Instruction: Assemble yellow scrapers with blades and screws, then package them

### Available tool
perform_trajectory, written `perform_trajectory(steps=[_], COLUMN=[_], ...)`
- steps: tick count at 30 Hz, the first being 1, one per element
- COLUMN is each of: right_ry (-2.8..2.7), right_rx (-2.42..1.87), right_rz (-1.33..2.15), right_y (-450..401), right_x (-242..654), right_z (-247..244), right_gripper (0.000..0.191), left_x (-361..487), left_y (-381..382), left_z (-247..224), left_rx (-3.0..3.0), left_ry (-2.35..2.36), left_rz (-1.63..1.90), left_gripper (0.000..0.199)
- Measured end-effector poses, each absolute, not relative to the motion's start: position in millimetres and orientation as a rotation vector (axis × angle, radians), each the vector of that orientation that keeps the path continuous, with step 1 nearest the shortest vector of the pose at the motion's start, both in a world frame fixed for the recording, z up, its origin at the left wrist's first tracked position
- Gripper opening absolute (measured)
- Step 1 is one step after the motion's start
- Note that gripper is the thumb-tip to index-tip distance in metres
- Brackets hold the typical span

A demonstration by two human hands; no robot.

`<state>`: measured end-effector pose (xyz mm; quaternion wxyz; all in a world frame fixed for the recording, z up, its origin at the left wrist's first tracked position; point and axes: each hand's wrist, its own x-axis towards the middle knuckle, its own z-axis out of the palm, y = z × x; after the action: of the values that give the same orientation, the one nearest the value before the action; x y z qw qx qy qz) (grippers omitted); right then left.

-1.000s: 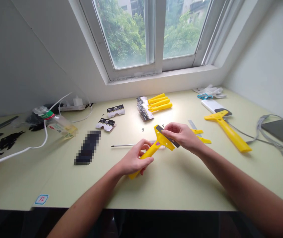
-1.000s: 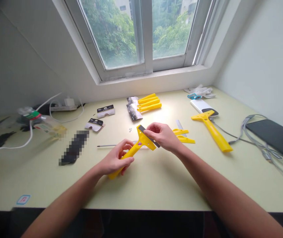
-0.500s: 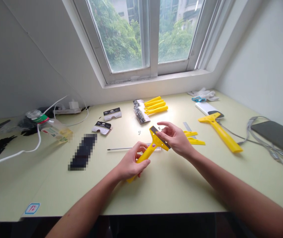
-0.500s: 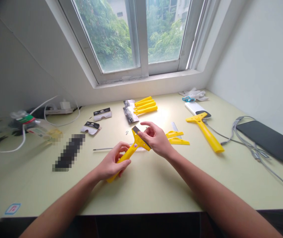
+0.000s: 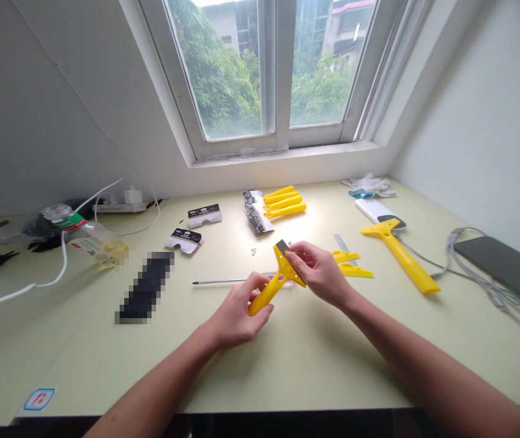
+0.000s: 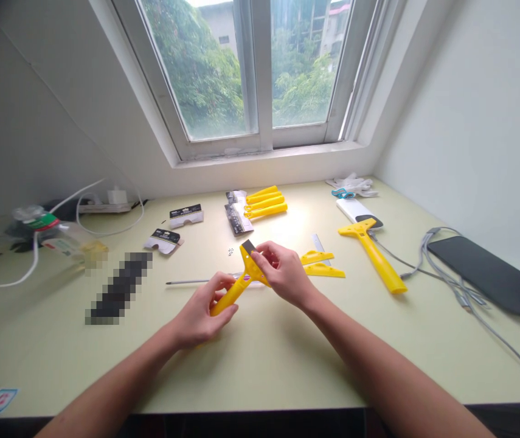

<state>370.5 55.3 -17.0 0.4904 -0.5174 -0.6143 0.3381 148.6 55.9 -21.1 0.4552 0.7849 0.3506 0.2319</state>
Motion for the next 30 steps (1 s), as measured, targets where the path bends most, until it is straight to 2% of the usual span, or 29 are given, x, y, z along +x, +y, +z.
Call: perform_trajectory(steps=[6,12,17,21,26,30], right_ry=[-1.505,-1.578,-1.688,-1.577,-1.425,-1.412], right_rx=[-1.244,-1.288,-1.264,-1.227,-1.164,-1.128], right_rz=[0.853,0.849,0.989,1.107,1.245,1.18], right_y=[54,48,36,35,38,38], right_x=[373,367,344,337,340,339], right_z=[-10,-4,-7,-15,-17,-16], right_gripper=[0.031,0.03,0.025,0.022,0.032,0.034], left_x=[148,153,160,161,159,158], left_y=[54,53,54,54,55,57], left_z=[-22,-16,-15,-16,-15,-15], left_rx=[1.908,1.548,1.216,1.171,1.184,1.207], left_ry=[0.845,0.734,0.631,0.704,0.68,0.708], left_rz=[0.599,0.536,0.616,0.662,0.675,0.667], left_gripper=[0.028,0.054,0.03,0.034,0.035,0.033])
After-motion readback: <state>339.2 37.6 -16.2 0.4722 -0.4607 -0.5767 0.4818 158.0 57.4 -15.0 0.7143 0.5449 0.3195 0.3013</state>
